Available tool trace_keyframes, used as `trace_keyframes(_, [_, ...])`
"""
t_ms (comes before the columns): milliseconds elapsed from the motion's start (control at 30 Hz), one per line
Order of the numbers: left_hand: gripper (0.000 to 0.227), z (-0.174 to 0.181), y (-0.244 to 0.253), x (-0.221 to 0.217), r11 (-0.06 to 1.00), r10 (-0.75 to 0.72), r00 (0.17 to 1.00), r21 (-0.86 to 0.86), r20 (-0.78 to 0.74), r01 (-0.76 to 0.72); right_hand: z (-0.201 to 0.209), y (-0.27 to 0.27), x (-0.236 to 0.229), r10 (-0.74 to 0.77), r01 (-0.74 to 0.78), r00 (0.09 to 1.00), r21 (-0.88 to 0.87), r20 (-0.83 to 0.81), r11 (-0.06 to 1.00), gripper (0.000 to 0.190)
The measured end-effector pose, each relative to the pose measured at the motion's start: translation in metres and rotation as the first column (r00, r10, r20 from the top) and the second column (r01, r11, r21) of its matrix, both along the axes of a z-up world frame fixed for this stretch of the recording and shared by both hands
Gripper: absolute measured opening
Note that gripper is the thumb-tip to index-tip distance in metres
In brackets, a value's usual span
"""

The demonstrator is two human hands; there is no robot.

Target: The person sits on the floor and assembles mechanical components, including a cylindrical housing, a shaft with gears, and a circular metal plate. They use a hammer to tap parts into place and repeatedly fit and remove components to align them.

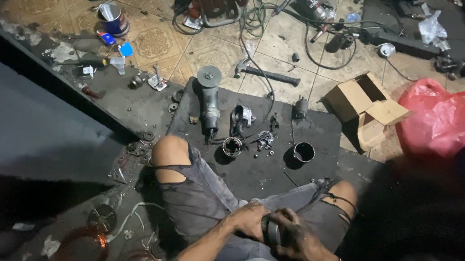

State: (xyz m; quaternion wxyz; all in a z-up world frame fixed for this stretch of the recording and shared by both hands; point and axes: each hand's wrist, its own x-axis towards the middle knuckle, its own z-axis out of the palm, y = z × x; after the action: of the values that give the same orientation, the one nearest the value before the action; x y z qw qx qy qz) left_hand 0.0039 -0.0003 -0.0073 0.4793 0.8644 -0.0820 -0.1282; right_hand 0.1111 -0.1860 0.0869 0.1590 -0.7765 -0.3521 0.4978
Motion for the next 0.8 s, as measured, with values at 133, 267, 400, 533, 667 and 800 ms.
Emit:
trace_keyframes(133, [0.049, -0.007, -0.001, 0.0, 1.0, 0.001, 1.0, 0.023, -0.008, -0.001, -0.029, -0.016, 0.004, 0.287, -0.327, 0.926, 0.144, 0.244, 0.934, 0.094])
trace_keyframes(267, [0.045, -0.01, -0.001, 0.0, 1.0, 0.003, 0.999, -0.001, -0.035, -0.003, -0.014, 0.001, -0.005, -0.125, 0.155, 0.982, -0.225, 0.141, 0.962, 0.083])
trace_keyframes(400, [0.04, -0.017, -0.001, 0.001, 0.999, -0.034, 0.997, 0.022, -0.073, 0.036, -0.05, -0.047, 0.009, 0.372, -0.379, 0.903, -0.011, 0.214, 0.926, 0.096])
trace_keyframes(533, [0.045, 0.006, 0.0, 0.0, 1.0, -0.028, 0.994, -0.011, -0.101, 0.027, -0.02, -0.019, 0.004, -0.069, 0.062, 0.996, -0.123, -0.06, 0.99, 0.12])
trace_keyframes(667, [0.028, -0.009, -0.003, -0.003, 0.996, -0.01, 0.999, -0.085, -0.053, 0.005, 0.046, 0.019, -0.015, -0.437, 0.404, 0.896, -0.266, -0.079, 0.875, 0.083])
trace_keyframes(800, [0.042, 0.011, 0.0, 0.001, 1.0, -0.01, 0.996, -0.003, -0.094, 0.01, 0.054, 0.037, -0.011, -0.617, 0.538, 0.785, -0.439, -0.049, 0.719, 0.074])
